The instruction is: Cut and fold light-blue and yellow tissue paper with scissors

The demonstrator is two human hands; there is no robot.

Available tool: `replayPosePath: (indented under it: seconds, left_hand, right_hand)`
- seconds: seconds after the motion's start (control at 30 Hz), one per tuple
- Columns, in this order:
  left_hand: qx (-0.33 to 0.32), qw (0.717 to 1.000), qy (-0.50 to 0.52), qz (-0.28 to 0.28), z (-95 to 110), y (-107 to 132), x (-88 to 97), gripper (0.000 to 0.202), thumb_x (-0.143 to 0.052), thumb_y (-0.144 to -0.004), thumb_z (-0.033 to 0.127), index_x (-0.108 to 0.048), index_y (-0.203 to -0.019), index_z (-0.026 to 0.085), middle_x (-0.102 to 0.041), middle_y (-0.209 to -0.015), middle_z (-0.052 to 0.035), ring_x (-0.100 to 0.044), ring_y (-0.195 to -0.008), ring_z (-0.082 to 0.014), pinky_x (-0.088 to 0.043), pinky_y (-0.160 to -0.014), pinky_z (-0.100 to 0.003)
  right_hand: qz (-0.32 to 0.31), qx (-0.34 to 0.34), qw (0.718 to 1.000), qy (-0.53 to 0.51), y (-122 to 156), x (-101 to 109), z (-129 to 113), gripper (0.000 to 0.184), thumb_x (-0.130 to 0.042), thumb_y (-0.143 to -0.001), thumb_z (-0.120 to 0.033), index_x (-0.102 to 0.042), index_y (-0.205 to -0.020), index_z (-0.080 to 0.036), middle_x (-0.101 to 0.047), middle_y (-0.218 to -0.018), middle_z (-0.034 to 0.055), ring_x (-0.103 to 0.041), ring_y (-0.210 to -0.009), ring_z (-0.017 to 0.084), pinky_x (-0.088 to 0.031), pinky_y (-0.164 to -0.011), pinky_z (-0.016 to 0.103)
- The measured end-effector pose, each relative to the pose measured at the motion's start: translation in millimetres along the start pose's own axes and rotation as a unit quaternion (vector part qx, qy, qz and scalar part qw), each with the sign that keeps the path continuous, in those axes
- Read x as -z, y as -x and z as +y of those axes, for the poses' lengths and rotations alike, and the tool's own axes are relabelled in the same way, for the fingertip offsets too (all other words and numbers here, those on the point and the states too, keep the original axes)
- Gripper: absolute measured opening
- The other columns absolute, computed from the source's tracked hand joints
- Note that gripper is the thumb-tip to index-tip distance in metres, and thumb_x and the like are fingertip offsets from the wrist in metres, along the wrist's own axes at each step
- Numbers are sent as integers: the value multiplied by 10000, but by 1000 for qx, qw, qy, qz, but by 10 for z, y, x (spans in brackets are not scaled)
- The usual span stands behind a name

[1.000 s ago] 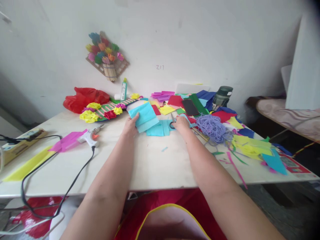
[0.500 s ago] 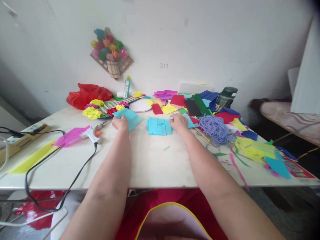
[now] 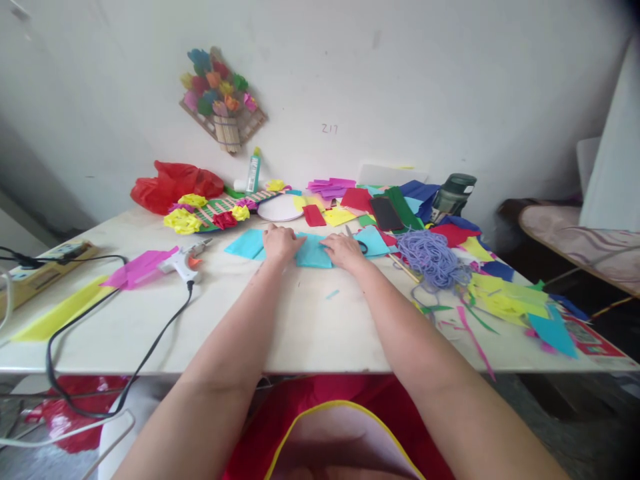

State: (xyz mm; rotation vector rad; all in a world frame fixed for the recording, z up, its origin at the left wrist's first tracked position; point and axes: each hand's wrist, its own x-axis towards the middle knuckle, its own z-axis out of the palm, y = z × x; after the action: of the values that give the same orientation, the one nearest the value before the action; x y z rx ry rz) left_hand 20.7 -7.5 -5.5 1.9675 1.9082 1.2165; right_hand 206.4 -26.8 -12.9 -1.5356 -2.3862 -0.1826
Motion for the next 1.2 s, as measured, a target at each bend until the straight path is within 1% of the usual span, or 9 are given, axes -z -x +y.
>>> replayPosePath:
  seconds: [0.17, 0.33, 0.4, 0.5, 0.7, 0.83, 0.93, 1.03, 1.2]
  left_hand:
    - [15, 996, -74, -53, -22, 36, -99, 382, -797, -441, 509, -593, -494, 191, -637, -937, -186, -373, -1174, -436, -240, -995, -547]
    - [59, 997, 29, -39, -62, -6, -160, 429, -847, -336, 451, -563, -512, 182, -609, -1042, -192, -283, -1246, -459, -186, -1004, -598]
    - [84, 994, 44, -50, -37, -17, -165, 403, -860, -332, 374, -542, -483, 178, -603, -1034, -193, -280, -1242, -466, -183, -1001, -606]
    - [77, 994, -9, -81, 9, -23, -135, 342, -841, -393, 307, -530, -441, 175, -597, -998, -199, -323, -1202, -471, -225, -978, -606]
    - [50, 996, -22, -64, -42, -62, -112, 357, -817, -422, 398, -523, -414, 195, -627, -875, -155, -362, -1181, -439, -274, -983, -566]
    - [45, 995, -51, -79, -77, -59, -122, 402, -805, -401, 496, -549, -454, 191, -607, -1011, -188, -303, -1225, -463, -250, -986, -585]
    - [62, 991, -61, -102, -39, -28, -106, 383, -814, -405, 467, -579, -487, 177, -548, -1174, -212, -290, -1234, -476, -234, -979, -601]
    - [98, 985, -55, -127, 27, 3, -85, 340, -825, -422, 405, -594, -504, 169, -450, -1333, -196, -214, -1288, -480, -172, -996, -613]
    - [122, 986, 1, -115, 106, 30, -64, 286, -839, -421, 278, -580, -485, 175, -405, -1402, -132, -98, -1346, -450, -20, -1008, -645]
  right_hand:
    - [-6, -7, 1000, 26, -34, -32, -54, 280, -438, -883, -249, -670, -1038, -230, -640, -1078, 64, -504, -1013, 220, -408, -812, 343]
    - [-2, -33, 998, 45, -84, -92, -86, 296, -394, -881, -176, -680, -960, -188, -635, -1045, 98, -500, -1003, 227, -401, -768, 336]
    - [12, -36, 998, 49, -90, -102, -85, 303, -383, -873, -144, -674, -954, -178, -634, -1037, 92, -510, -987, 218, -387, -795, 336]
    - [44, -56, 997, 42, -85, -85, -60, 295, -385, -856, -121, -661, -946, -169, -633, -1038, 84, -521, -976, 206, -357, -846, 333]
    - [122, -172, 977, 9, -59, -5, 106, 284, -371, -845, -136, -639, -933, -160, -626, -1026, 102, -531, -962, 218, -349, -821, 340]
    - [176, -277, 944, -15, -17, 24, 236, 263, -409, -804, -163, -640, -929, -138, -620, -1003, 133, -527, -946, 248, -340, -819, 375]
    - [233, -320, 918, -25, 17, 29, 290, 289, -447, -752, -159, -629, -975, -136, -588, -1099, 144, -500, -985, 266, -320, -854, 400]
    - [260, -290, 921, -21, 27, 23, 297, 339, -458, -722, -135, -620, -1021, -142, -515, -1249, 136, -457, -1072, 267, -275, -925, 411]
    - [208, -197, 957, -37, -3, -15, 248, 342, -459, -714, -103, -647, -993, -162, -554, -1232, 95, -450, -1107, 238, -228, -992, 384]
